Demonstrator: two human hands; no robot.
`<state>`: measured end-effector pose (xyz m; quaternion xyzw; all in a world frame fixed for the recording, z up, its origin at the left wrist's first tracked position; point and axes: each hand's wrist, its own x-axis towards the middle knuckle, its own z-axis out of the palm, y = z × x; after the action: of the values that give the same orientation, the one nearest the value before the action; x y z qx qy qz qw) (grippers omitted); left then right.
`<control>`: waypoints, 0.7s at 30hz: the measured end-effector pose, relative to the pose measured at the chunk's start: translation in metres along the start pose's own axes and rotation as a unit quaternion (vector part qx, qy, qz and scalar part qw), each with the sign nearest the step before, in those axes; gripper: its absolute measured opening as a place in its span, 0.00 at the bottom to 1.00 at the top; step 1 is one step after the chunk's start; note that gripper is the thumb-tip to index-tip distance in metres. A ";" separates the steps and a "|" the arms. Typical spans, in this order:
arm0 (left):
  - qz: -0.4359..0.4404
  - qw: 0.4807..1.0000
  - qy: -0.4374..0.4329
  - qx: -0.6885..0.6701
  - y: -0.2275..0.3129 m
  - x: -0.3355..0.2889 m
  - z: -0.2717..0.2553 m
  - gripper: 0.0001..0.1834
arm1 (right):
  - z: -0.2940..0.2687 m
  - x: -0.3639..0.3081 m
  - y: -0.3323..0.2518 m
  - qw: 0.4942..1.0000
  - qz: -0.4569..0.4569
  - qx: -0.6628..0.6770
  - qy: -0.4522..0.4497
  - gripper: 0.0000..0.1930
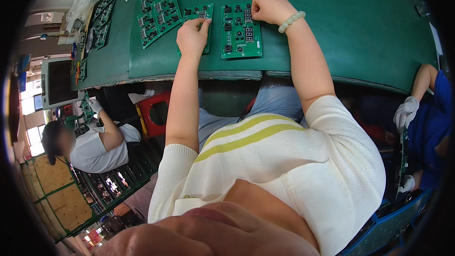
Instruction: The person inserts small black electronic components into green circuit boards by hand. They pick components from a blue bin, place them into designated slots on the boards, and occasionally move the boards to access different areas.
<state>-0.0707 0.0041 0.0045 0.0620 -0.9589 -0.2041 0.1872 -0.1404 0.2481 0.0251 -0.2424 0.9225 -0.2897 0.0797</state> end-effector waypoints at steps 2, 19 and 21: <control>0.020 0.999 0.025 0.007 -0.001 -0.002 0.001 0.07 | 0.002 0.000 0.003 1.000 -0.016 0.017 0.002 0.05; 0.091 0.992 0.006 0.084 -0.007 -0.002 0.008 0.08 | -0.001 0.001 0.010 0.991 -0.064 0.115 0.037 0.07; 0.079 0.993 -0.009 0.082 -0.008 -0.003 0.003 0.08 | -0.002 0.004 0.009 0.985 -0.087 0.131 0.069 0.08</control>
<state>-0.0691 -0.0012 -0.0026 -0.0011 -0.9759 -0.1100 0.1883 -0.1485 0.2540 0.0217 -0.2890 0.8552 -0.4296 0.0209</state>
